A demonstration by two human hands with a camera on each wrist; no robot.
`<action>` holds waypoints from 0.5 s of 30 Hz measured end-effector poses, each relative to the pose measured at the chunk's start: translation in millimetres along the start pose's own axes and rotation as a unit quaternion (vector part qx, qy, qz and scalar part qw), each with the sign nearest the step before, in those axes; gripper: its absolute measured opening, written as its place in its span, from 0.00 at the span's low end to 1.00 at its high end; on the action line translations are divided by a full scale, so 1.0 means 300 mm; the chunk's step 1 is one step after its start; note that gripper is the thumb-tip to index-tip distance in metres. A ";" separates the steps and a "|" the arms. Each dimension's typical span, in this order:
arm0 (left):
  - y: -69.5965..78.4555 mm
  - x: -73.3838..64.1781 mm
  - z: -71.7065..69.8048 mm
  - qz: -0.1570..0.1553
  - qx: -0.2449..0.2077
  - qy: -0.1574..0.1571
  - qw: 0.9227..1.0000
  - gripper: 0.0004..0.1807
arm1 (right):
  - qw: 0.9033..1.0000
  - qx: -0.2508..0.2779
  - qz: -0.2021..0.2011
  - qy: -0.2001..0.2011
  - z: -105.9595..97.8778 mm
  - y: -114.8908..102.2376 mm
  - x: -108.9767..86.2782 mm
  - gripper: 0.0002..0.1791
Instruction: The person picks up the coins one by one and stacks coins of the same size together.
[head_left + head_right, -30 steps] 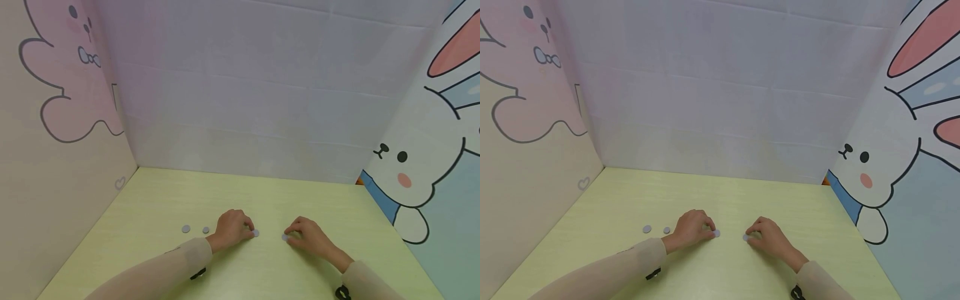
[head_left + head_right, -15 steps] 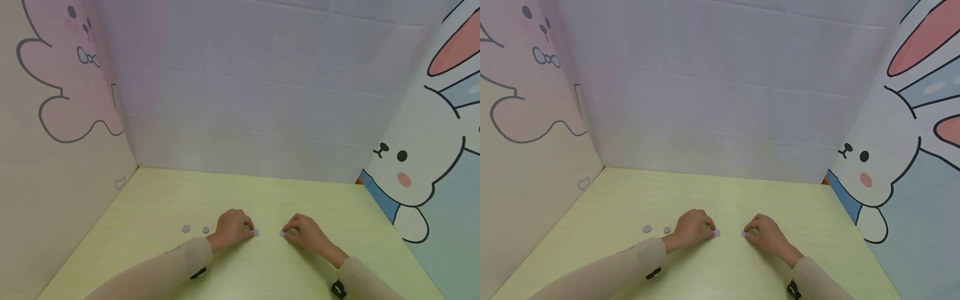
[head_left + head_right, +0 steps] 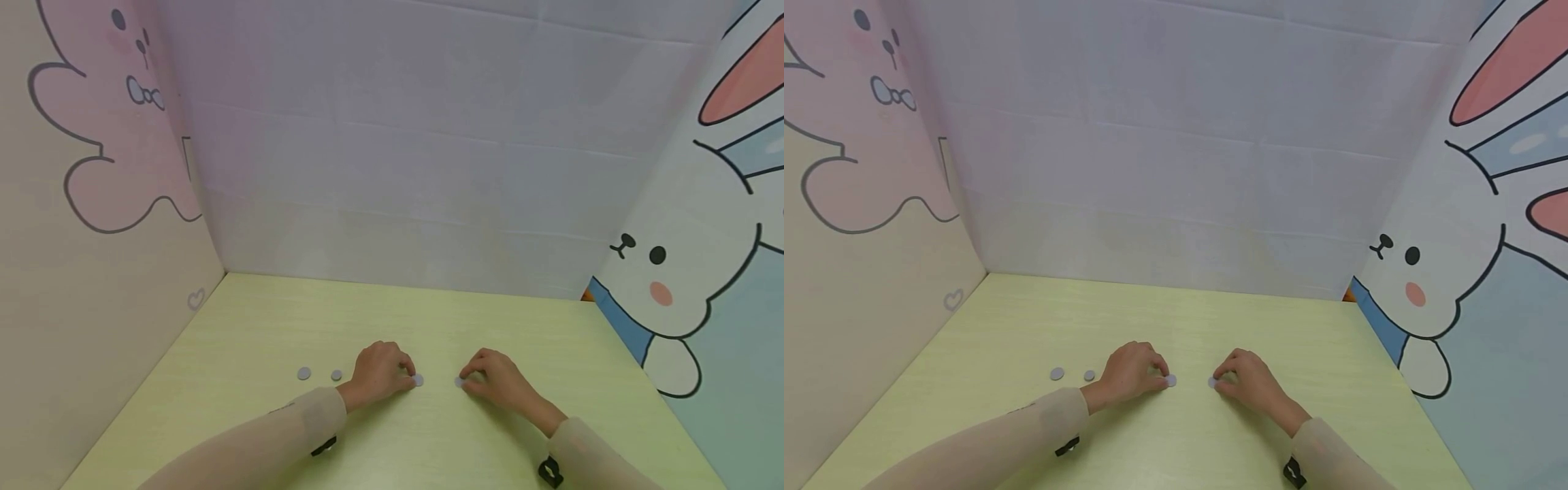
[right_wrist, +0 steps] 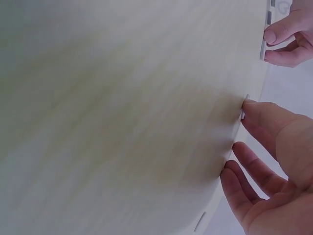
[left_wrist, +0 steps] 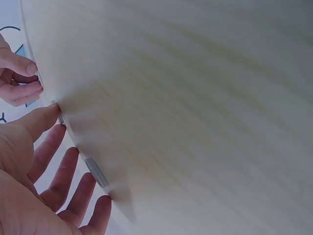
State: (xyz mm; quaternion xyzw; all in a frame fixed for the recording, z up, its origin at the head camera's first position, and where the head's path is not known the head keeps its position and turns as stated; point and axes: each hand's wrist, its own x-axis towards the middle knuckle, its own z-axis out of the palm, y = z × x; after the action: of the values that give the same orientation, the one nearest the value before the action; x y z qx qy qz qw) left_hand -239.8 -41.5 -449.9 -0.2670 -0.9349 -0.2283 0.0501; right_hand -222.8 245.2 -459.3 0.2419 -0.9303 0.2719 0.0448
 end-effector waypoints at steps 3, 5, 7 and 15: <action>0.000 0.000 0.000 0.002 0.001 0.000 1.000 0.05 | 1.000 0.002 -0.005 -0.003 0.001 -0.001 -0.001 0.03; -0.001 0.000 0.001 0.003 0.001 0.000 1.000 0.05 | 1.000 0.005 -0.009 -0.006 0.002 -0.002 -0.002 0.03; -0.002 0.000 0.002 0.003 0.000 0.000 1.000 0.05 | 1.000 0.007 -0.013 -0.007 0.003 -0.003 -0.003 0.03; -0.005 -0.001 0.005 0.003 -0.002 0.002 1.000 0.05 | 1.000 0.011 -0.017 -0.005 0.003 0.000 -0.004 0.03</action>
State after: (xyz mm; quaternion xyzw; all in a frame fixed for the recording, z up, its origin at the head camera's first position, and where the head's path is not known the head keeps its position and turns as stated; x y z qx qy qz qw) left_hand -240.2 -42.1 -451.7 -0.2692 -0.9336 -0.2306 0.0515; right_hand -221.7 245.3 -460.5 0.2599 -0.9232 0.2799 0.0425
